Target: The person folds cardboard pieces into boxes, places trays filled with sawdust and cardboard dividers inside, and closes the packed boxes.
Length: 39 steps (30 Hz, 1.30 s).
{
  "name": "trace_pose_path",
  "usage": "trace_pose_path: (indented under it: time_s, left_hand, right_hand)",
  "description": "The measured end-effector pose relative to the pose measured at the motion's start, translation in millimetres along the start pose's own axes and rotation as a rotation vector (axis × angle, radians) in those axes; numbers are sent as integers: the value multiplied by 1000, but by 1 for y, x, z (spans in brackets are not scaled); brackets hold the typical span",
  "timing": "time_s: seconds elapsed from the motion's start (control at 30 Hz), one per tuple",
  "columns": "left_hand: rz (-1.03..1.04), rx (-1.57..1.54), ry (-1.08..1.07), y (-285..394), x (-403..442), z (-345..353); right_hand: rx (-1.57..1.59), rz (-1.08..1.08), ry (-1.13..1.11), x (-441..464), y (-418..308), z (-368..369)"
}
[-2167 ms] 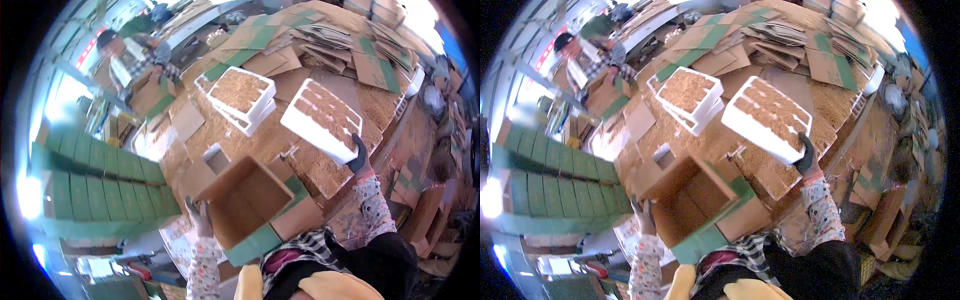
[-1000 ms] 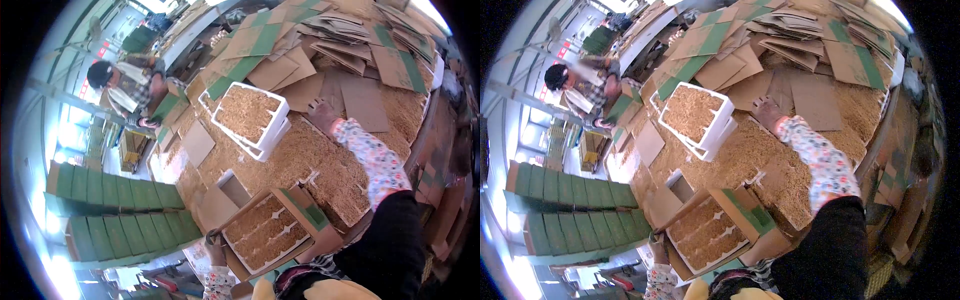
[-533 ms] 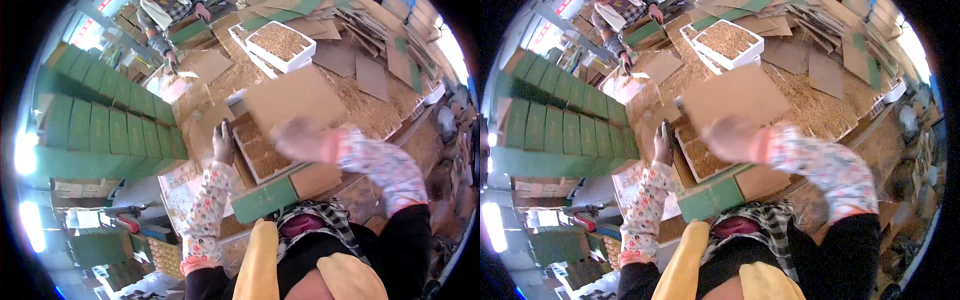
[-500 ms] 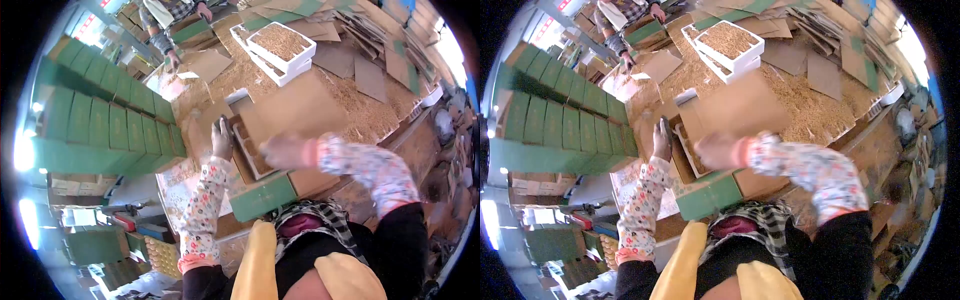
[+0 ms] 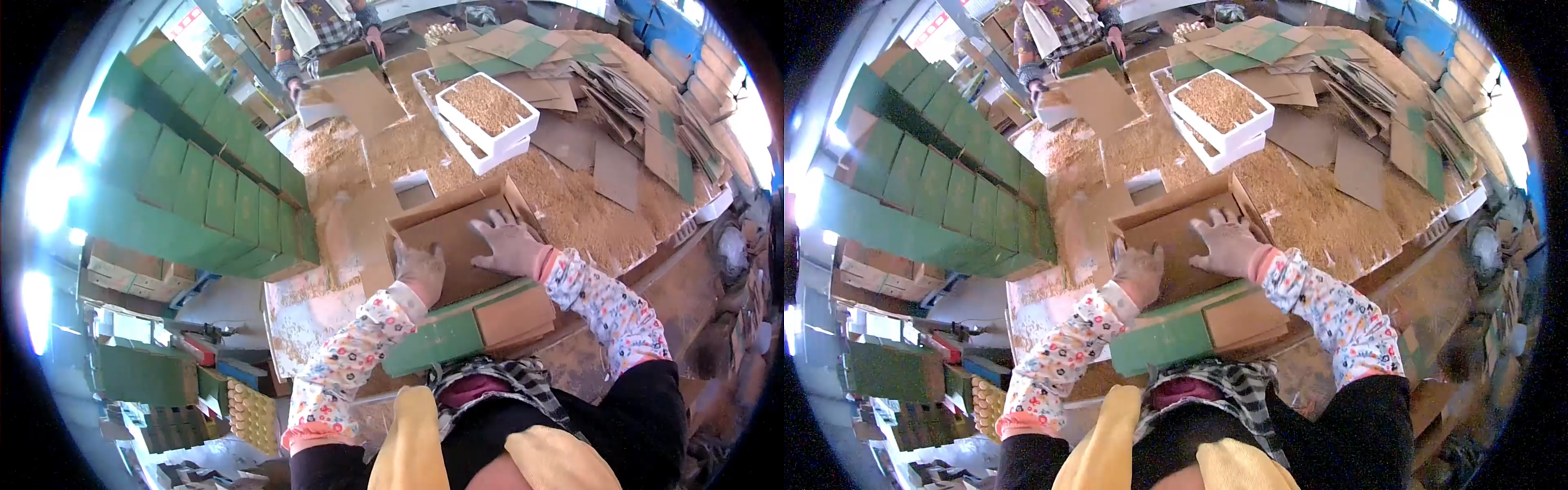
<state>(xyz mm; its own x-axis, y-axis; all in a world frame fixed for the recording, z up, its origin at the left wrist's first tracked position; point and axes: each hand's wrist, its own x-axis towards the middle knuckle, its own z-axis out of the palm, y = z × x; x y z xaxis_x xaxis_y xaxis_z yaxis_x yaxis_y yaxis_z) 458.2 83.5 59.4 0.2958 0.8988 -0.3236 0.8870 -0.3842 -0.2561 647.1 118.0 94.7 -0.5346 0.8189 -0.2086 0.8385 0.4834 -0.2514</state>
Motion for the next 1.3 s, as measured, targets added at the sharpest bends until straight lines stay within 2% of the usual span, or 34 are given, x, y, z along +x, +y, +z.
trace_pose_path:
  time_s: [0.07, 0.1, 0.17, 0.2, 0.23, 0.3, 0.33, 0.4, 0.47, 0.5, 0.53, 0.57, 0.6, 0.63, 0.67, 0.7, 0.73, 0.8, 0.83, 0.87, 0.9, 0.93, 0.97, 1.0, 1.07, 1.13, 1.17, 1.23, 1.27, 1.3]
  left_hand:
    - [23, 160, -90, 10, 20, 19]
    - [36, 230, -141, 15, 32, 32]
    - [30, 22, -268, -4, 50, 34]
    - [-45, -291, -339, -17, 43, 16]
    - [69, -420, 540, -26, 20, 44]
    - [-135, -474, 832, -47, -17, 0]
    - [-340, -1014, 824, -50, -18, 16]
    - [-750, -2115, 669, -37, -16, 98]
    - [-705, -1589, 242, 12, 4, 85]
    - [-647, -1167, 703, 33, 26, 168]
    - [-758, -1363, 419, 19, 16, 110]
    - [-749, -1489, 372, 14, 11, 99]
    - [-746, -1431, 367, 11, 10, 114]
    - [-689, -1411, 426, 5, -2, 101]
    - [-688, -1478, 437, 2, -3, 108]
    - [-734, -1483, 439, 4, 3, 130]
    - [-772, -1402, 414, -2, -8, 120]
    - [-555, -1970, 527, -13, -14, 158]
    - [-477, -2231, 477, -19, -19, 180]
    - [-428, -2439, 543, -29, -43, 187]
    - [-576, -2393, 291, -68, -101, 162]
    - [-545, -2188, 512, -68, -105, 217]
    - [-805, -1628, 818, -78, -122, 255]
    - [-852, -1158, 1090, -107, -133, 313]
    - [-1352, -820, 696, -186, -179, 339]
    - [-1570, -518, 699, -252, -179, 374]
    - [-1556, -829, 519, -277, -166, 376]
    - [-1274, -1080, 432, -303, -108, 415]
    - [-935, -1250, 271, -315, -110, 365]
    - [-596, -1750, 326, -315, -71, 395]
  right_hand:
    - [70, -41, -156, 30, 31, 48]
    - [230, -146, -151, 37, 48, 64]
    - [543, -354, -136, 50, 69, 61]
    - [703, -421, 12, 36, 76, 35]
    - [840, -506, 158, 22, 84, 9]
    - [690, -201, 371, 3, 120, -22]
    - [921, -110, 135, 10, 143, -14]
    - [1326, 130, -383, 28, 177, 34]
    - [341, 44, -152, 59, 166, 101]
    - [745, -126, -44, 64, 149, 131]
    - [471, 44, 62, 67, 146, 135]
    - [704, 8, 28, 62, 136, 122]
    - [1257, 168, -74, 54, 128, 119]
    - [1346, 378, -180, 39, 98, 87]
    - [1573, 522, -212, 38, 113, 108]
    - [1588, 481, -46, 26, 82, 87]
    - [1741, 623, -87, 17, 68, 82]
    - [1739, 594, -16, -4, 63, 98]
    - [1719, 606, 8, -11, 52, 105]
    - [1705, 613, 39, -18, 42, 113]
    - [1693, 623, 61, -25, 31, 120]
    - [1682, 636, 81, -29, 18, 127]
    - [1679, 647, 90, -29, 3, 133]
    - [1671, 649, 92, -24, -13, 136]
    - [1651, 640, 68, -8, -42, 139]
    - [1625, 609, 20, 21, -69, 142]
    - [1613, 583, -12, 39, -82, 145]
    - [1586, 546, -68, 77, -101, 154]
    - [1573, 522, -97, 95, -107, 160]
    - [1568, 506, -129, 111, -110, 168]
